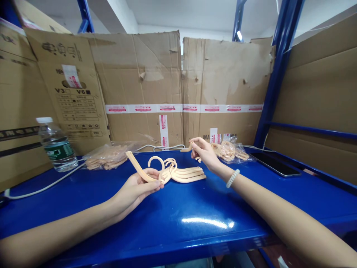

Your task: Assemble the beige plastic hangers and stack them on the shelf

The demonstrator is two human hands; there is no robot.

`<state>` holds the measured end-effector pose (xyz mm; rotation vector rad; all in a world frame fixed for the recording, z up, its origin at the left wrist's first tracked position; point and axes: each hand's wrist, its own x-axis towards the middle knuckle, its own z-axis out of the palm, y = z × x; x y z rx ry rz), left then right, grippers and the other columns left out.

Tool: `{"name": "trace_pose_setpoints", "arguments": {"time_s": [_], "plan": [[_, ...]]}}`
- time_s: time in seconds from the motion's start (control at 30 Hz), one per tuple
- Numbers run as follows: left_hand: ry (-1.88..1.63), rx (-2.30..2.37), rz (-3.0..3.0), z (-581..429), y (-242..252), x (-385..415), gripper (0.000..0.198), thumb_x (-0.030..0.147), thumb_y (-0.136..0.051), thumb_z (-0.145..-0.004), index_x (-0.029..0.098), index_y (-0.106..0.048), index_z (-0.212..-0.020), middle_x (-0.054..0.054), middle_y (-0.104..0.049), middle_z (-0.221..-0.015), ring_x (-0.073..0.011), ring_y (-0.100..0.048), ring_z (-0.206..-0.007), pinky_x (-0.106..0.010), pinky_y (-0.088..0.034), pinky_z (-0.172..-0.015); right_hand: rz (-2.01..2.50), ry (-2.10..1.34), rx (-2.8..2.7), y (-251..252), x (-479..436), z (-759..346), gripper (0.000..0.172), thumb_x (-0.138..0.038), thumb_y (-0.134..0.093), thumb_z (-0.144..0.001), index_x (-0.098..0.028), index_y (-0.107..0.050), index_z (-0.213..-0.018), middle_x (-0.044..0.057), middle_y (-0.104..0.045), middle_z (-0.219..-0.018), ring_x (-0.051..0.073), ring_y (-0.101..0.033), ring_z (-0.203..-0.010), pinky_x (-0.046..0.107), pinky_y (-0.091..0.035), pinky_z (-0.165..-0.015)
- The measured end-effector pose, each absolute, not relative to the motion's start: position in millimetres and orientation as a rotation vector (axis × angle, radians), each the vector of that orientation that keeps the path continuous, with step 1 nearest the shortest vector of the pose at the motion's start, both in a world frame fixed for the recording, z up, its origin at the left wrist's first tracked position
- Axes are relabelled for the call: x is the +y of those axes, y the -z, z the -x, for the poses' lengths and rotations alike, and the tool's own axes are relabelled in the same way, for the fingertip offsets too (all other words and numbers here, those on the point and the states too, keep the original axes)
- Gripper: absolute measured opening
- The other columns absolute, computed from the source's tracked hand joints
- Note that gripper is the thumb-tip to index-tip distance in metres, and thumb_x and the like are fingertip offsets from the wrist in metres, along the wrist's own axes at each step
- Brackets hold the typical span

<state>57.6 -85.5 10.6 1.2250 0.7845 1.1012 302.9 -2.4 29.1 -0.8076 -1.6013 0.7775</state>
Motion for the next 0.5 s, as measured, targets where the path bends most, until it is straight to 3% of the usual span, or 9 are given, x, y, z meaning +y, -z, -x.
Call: {"name": "trace_pose_setpoints", "arguments": {"time_s": [0.17,0.33,0.5], "plan": [[-1.142,0.722,-1.315,-56.9,-9.6,-84.5,0.026,0.020,-0.080,-0.061,0.014,-0.062,-0.080,-0.003,-0.067,-0.081,-0.0155,-0.063,-0.081,-0.029,-0.047,-0.080,0.669,-1.324,-1.338,-34.3,-30.7,-281.2,0.028,-0.037,-0.070,-0.077,-0.017,-0.060,-0.095,0.004,-0.067,-0.086,0.014,-0.062,-0.076,0.027,-0.047,-0.068],[-1.145,0.689,-1.330,-56.3,-8.1,-82.7,0.027,0.020,-0.080,-0.061,0.016,-0.063,-0.082,-0.003,-0.068,-0.085,-0.0179,-0.064,-0.087,-0.033,-0.046,-0.089,0.689,-1.506,-1.203,-23.6,-44.1,-263.2,0.027,-0.026,-0.076,-0.072,-0.015,-0.061,-0.091,0.002,-0.066,-0.074,0.008,-0.057,-0.061,0.022,-0.046,-0.061],[-1.154,0.666,-1.310,-56.9,-8.0,-82.9,0.027,0.019,-0.079,-0.062,0.016,-0.060,-0.080,-0.003,-0.068,-0.085,-0.0183,-0.065,-0.089,-0.035,-0.045,-0.092,0.688,-1.649,-1.208,-21.2,-55.1,-254.2,0.049,-0.020,-0.079,-0.067,-0.020,-0.053,-0.108,0.002,-0.068,-0.083,0.011,-0.063,-0.072,0.024,-0.049,-0.069]]}}
